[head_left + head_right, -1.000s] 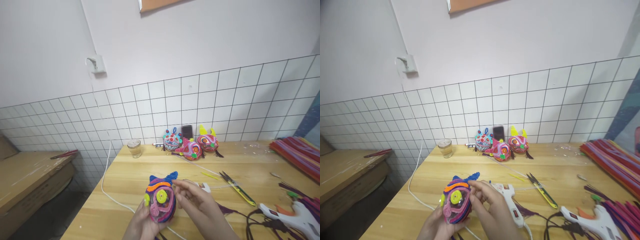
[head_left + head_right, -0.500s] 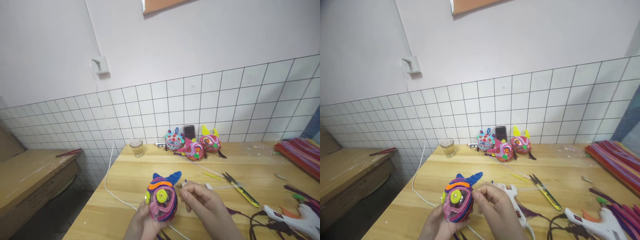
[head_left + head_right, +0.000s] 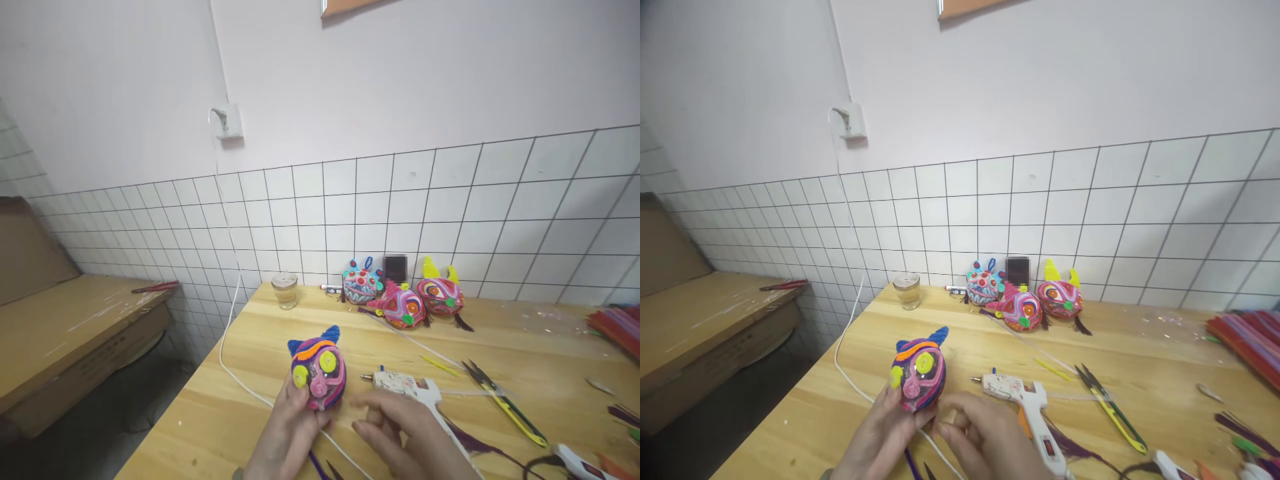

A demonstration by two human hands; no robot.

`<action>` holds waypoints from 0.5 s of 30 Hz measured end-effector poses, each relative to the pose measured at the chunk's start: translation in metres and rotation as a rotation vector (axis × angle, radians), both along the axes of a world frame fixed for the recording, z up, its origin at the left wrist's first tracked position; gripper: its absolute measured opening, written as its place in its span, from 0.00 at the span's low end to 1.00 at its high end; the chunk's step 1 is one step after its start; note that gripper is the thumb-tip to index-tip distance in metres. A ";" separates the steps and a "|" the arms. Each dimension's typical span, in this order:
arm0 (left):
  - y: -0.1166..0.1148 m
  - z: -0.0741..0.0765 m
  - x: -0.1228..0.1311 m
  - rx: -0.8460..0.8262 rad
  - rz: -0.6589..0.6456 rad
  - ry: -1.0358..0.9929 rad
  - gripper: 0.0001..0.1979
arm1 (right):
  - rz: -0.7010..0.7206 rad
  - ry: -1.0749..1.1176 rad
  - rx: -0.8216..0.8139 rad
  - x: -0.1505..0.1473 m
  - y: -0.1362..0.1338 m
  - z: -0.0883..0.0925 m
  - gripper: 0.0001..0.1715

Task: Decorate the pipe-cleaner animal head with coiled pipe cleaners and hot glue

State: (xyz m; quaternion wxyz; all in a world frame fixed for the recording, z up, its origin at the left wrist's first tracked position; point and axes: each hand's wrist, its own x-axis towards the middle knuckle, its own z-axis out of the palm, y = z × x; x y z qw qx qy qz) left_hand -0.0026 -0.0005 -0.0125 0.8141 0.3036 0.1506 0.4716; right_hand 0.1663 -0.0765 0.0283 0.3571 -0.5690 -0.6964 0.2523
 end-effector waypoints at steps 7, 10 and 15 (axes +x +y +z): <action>-0.007 0.005 0.008 0.007 -0.011 0.063 0.20 | 0.074 -0.472 0.444 0.005 0.008 -0.014 0.31; -0.008 0.002 0.010 -0.002 -0.022 0.063 0.24 | 0.086 -0.572 0.458 0.004 0.010 -0.020 0.34; -0.008 -0.001 0.010 -0.002 -0.014 0.067 0.24 | 0.110 -0.490 0.379 0.002 0.008 -0.016 0.32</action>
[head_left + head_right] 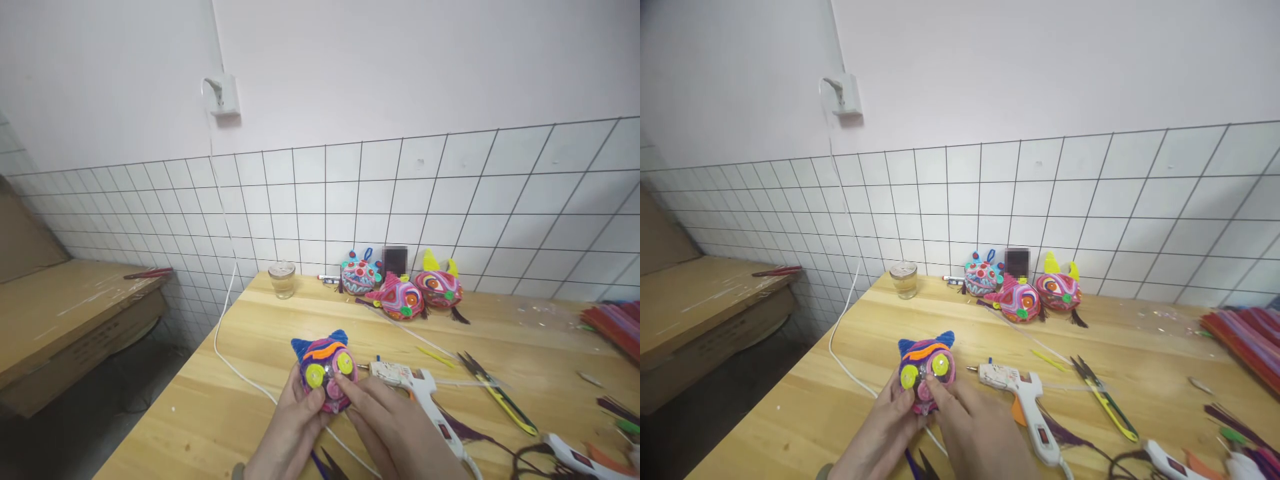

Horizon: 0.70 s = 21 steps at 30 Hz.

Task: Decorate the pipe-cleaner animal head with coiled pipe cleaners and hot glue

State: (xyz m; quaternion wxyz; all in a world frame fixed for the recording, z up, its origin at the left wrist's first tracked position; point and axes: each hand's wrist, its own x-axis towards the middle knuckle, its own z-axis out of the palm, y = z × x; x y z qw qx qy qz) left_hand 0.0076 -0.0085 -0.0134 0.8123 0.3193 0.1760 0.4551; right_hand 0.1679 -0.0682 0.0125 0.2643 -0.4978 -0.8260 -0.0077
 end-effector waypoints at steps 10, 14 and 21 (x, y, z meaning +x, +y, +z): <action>0.000 0.000 0.001 -0.002 -0.023 -0.012 0.21 | 0.002 0.113 0.030 -0.003 -0.003 0.008 0.29; -0.001 -0.001 0.002 0.005 -0.025 -0.009 0.20 | -0.044 -0.077 0.136 -0.001 0.001 -0.006 0.31; -0.001 -0.005 0.002 -0.026 0.019 0.053 0.17 | -0.012 0.403 -0.123 -0.008 -0.001 -0.005 0.25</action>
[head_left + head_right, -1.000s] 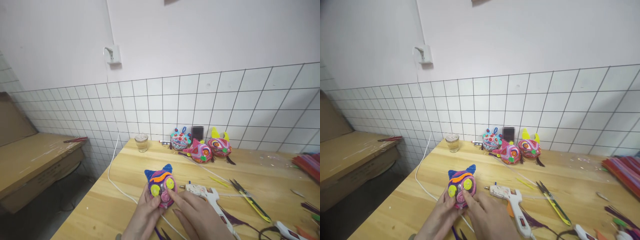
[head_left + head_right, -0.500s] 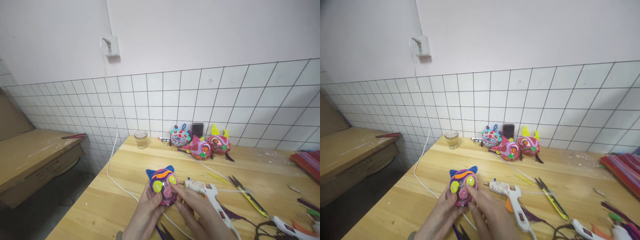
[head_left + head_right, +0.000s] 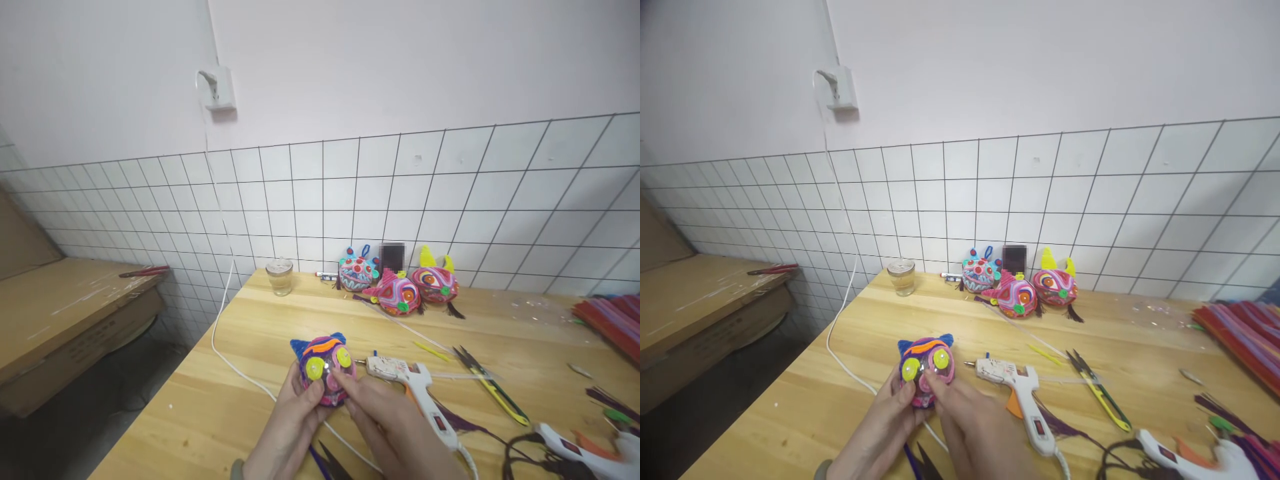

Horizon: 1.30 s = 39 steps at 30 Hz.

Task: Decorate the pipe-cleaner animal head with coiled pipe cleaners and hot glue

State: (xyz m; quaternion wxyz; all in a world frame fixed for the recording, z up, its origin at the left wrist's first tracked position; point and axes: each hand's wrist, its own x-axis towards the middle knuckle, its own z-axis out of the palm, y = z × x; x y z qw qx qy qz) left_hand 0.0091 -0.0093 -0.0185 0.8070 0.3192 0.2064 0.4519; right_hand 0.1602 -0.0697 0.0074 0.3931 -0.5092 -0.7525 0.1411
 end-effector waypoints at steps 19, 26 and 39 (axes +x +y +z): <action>0.038 0.033 -0.038 -0.128 0.423 -0.119 0.17 | -0.403 0.303 -0.360 0.062 -0.012 0.057 0.25; 0.047 0.033 -0.041 -0.130 0.439 -0.148 0.17 | -0.509 0.120 -0.304 0.101 -0.016 0.070 0.11; 0.044 0.033 -0.033 -0.148 0.423 -0.061 0.18 | -0.658 0.058 -0.027 0.092 -0.026 0.078 0.13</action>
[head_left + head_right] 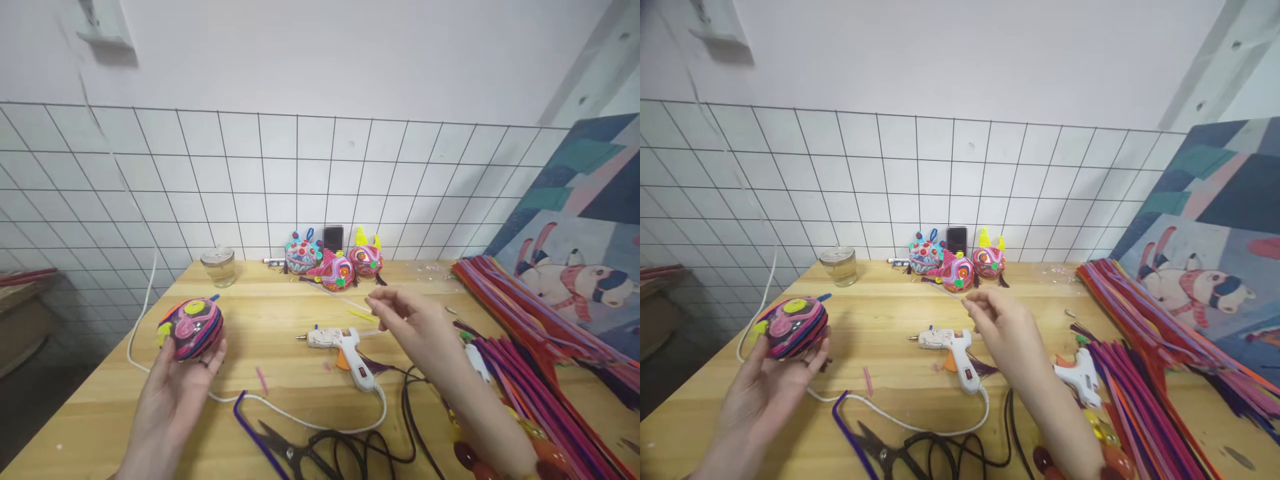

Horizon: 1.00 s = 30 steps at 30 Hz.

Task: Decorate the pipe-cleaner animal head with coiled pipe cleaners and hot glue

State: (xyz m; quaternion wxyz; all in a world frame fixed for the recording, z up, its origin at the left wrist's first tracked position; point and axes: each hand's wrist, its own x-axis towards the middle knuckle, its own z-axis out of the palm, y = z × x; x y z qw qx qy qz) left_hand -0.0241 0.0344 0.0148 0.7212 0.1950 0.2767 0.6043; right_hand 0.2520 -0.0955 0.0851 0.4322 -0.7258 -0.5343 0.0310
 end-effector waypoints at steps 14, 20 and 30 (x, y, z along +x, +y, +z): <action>0.000 -0.001 0.000 -0.019 -0.055 -0.011 0.19 | 0.447 -0.620 -0.158 -0.070 0.015 -0.054 0.15; 0.000 0.000 0.000 0.020 -0.058 0.064 0.20 | 0.551 -0.877 -0.211 -0.088 0.008 -0.065 0.17; 0.009 -0.016 -0.005 0.047 -0.067 0.031 0.22 | 0.665 -0.822 -0.238 -0.095 0.009 -0.071 0.11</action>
